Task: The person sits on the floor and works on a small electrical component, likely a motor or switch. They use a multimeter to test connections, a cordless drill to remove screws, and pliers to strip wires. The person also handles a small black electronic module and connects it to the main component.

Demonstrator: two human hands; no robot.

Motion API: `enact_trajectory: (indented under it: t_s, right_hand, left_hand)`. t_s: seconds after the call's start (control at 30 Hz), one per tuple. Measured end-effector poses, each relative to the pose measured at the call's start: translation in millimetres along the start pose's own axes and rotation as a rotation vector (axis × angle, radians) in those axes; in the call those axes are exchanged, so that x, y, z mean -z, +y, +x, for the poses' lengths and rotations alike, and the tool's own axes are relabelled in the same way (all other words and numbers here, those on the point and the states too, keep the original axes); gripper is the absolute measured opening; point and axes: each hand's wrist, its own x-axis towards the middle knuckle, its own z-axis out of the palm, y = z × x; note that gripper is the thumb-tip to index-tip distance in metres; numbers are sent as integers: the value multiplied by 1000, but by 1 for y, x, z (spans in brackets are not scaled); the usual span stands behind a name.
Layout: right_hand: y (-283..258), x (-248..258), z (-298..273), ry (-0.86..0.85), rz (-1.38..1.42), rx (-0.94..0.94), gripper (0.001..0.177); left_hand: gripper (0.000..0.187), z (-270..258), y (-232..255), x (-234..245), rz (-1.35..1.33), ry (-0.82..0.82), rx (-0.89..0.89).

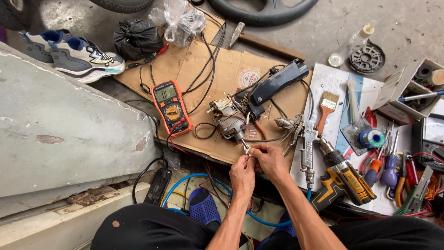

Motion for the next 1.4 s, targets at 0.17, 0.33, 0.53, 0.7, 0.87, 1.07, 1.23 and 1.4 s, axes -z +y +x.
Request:
enact_trajectory:
  t_s: [0.17,0.33,0.53,0.7,0.87,1.07,1.23,1.4]
  right_hand:
    - [3,-8,4,-4,-13,-6,18]
    - [3,-4,4,-22,-41,-33,12]
    - [-1,-4,6,-54,59,-111,15]
    - [-18,-3,0,-50,-48,-97,12]
    - [4,0,14,-63,4,-91,13]
    - [-17,-6,3,-35,-121,-10,14]
    - [-16,10,-17,-26,-175,23,15]
    - [-17,54,-47,201,-215,17,24]
  left_hand:
    - [21,-6,10,5,-55,-22,34]
    - [21,-2,5,7,-38,-29,16]
    - [20,2,9,6,-81,-59,76]
    - [19,-2,10,5,-198,-107,73]
    - [22,2,7,6,-138,-97,29]
    - [22,-2,13,5,-126,-81,70]
    - [20,-12,23,7,-112,-42,107]
    - [42,-5,27,14,-302,-75,186]
